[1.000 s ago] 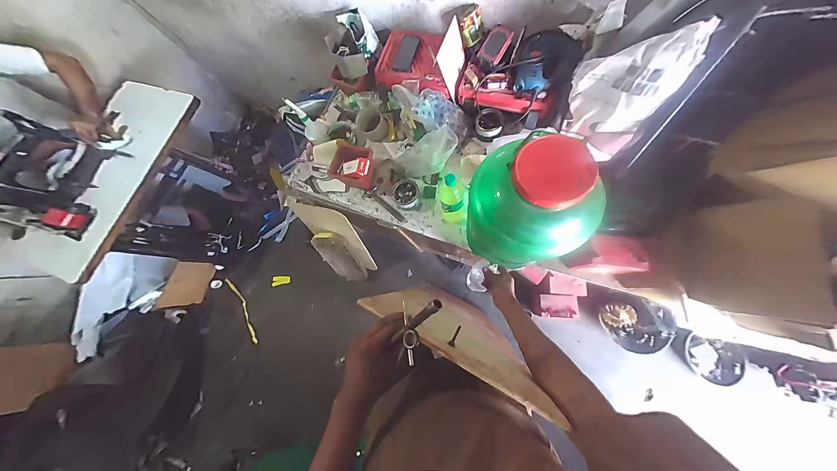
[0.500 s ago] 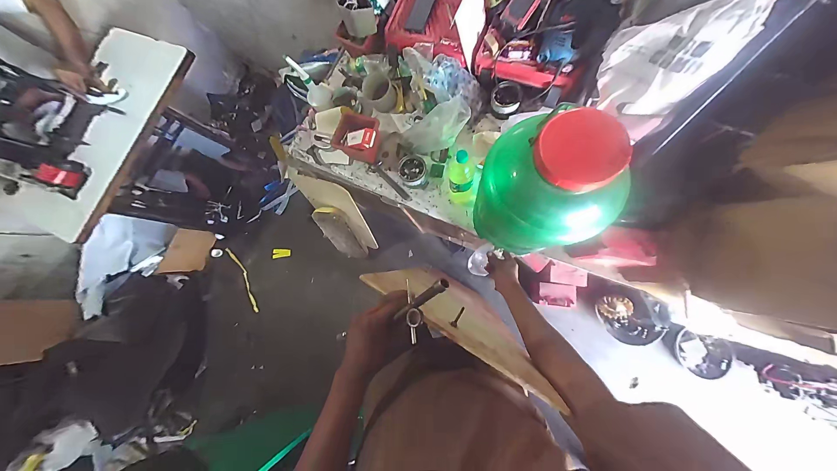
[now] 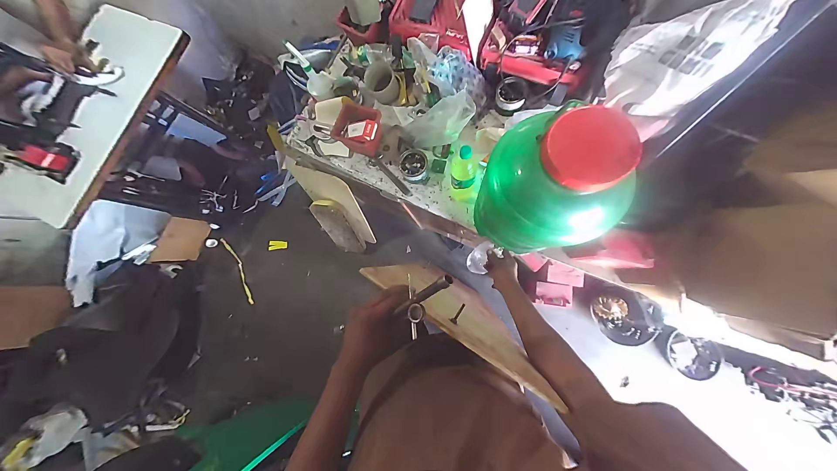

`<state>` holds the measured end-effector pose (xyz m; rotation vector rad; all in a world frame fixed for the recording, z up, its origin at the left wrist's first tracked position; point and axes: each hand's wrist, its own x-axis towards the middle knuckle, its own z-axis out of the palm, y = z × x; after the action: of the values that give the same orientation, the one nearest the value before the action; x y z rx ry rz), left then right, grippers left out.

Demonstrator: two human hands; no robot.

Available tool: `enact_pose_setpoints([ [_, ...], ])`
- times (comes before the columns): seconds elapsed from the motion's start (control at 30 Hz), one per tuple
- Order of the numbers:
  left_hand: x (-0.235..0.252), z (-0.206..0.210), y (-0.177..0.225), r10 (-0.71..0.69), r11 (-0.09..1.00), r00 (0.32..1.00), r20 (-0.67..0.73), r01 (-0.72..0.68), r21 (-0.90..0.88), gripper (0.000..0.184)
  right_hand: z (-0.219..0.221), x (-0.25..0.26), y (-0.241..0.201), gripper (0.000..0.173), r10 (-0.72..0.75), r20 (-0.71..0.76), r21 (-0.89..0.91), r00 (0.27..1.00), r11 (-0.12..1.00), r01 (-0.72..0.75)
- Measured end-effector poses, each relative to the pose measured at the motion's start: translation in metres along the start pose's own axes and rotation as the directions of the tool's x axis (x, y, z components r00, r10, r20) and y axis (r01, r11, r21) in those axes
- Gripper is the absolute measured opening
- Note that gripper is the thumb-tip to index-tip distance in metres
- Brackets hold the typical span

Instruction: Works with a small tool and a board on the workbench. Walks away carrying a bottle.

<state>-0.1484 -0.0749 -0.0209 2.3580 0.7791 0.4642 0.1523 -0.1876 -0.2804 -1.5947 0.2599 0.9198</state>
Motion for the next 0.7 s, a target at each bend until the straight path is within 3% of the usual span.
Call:
enact_pose_setpoints([
  [0.43, 0.0, -0.001, -0.0008, -0.044, 0.999, 0.997, 0.057, 0.043, 0.007, 0.015, -0.0014, -0.0004, 0.0013, 0.046, -0.014, 0.002, -0.025, 1.0, 1.0, 0.014],
  [0.7, -0.0012, -0.001, -0.0004, -0.034, 0.999, 0.999, 0.038, 0.035, -0.014, 0.016, -0.0007, 0.0011, 0.0025, 0.054, 0.008, -0.013, -0.026, 1.0, 1.0, -0.009],
])
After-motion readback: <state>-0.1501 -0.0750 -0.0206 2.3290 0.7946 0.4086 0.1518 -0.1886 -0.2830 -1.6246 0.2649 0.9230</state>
